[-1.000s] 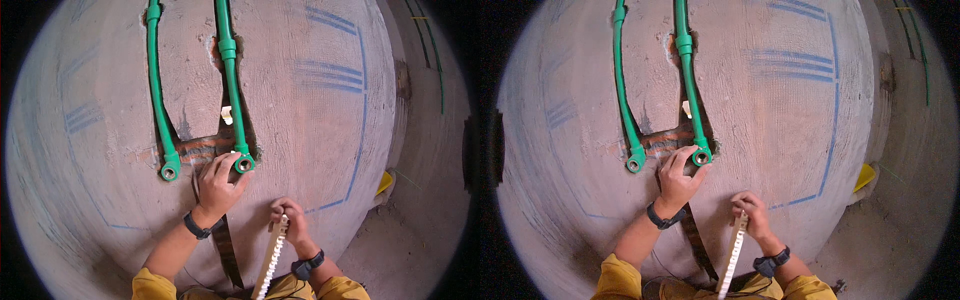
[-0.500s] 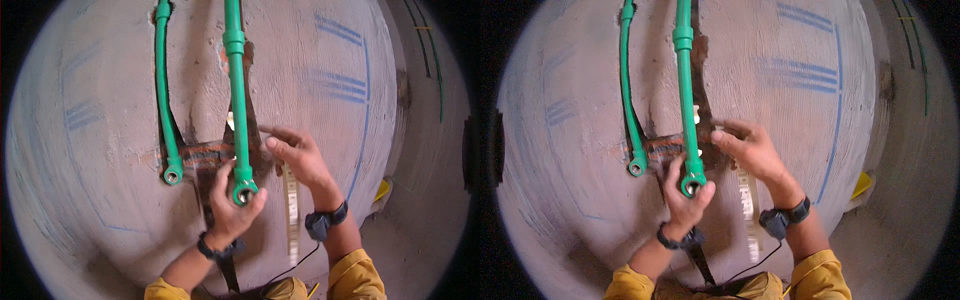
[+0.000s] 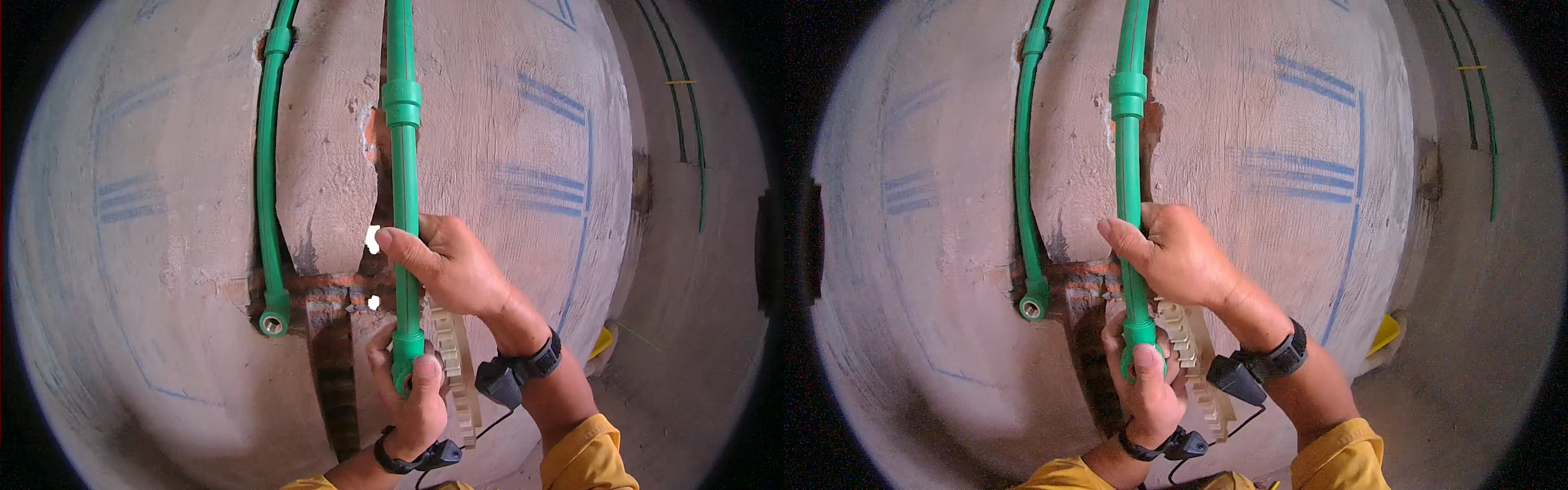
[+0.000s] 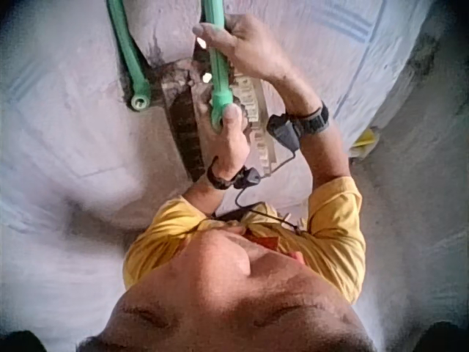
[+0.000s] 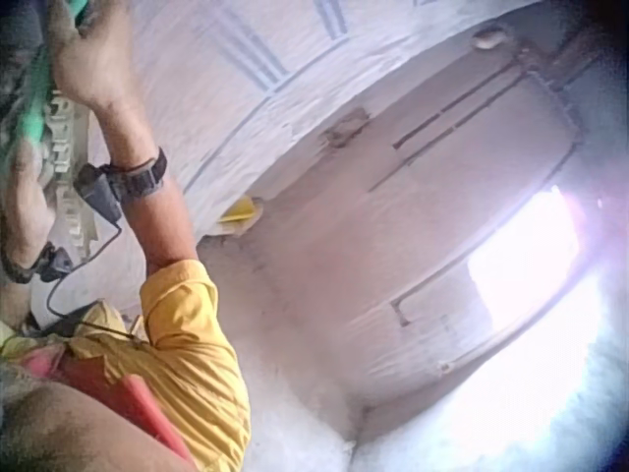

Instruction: Connecting and aligning green plastic pipes in a wall channel using a heat fusion tool and a spacing template.

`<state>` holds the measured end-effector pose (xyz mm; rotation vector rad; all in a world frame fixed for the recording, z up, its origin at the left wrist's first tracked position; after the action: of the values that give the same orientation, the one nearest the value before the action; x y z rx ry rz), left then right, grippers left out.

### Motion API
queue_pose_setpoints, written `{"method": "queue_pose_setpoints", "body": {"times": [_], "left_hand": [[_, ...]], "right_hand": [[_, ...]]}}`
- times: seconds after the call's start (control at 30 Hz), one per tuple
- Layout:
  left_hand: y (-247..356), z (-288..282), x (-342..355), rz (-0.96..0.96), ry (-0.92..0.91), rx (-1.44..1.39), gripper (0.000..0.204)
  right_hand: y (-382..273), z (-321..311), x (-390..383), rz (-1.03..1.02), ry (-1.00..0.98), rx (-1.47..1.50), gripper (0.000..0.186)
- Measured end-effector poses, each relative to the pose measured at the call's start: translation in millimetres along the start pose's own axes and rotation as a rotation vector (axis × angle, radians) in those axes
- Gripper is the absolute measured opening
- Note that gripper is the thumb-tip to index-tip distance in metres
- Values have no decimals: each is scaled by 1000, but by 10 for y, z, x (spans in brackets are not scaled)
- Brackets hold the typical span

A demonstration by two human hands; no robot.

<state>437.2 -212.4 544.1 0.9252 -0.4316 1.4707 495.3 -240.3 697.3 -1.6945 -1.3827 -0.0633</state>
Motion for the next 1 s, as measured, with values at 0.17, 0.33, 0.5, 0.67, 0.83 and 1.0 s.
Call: {"method": "queue_pose_setpoints", "body": {"times": [0.17,0.33,0.5,0.67,0.83,1.0], "left_hand": [[35,47,7,60,18,-30,61],[51,109,-4,42,34,-46,64],[-20,106,1,45,73,-27,65],[-42,90,42,92,59,-106,59],[-182,-175,123,133,-6,199,58],[-86,-351,541,355,-246,678,48]], "right_hand": [[-56,0,-9,-19,8,40,45],[-58,-22,-25,-49,12,59,44],[-37,-42,-2,-27,1,23,44],[1,-27,27,-54,-4,48,45],[45,-26,60,-35,50,35,44],[621,-100,-74,-115,288,110,41]]}}
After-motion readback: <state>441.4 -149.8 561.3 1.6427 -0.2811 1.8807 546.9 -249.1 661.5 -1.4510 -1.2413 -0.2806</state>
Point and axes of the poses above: each hand's wrist, its own x-axis towards the middle knuckle, its own z-axis out of the palm, y = z × x, the point moved 4 cm from there along x, towards the middle knuckle, and after that the axes turned 13 degrees about z, right-handed, at the moved point
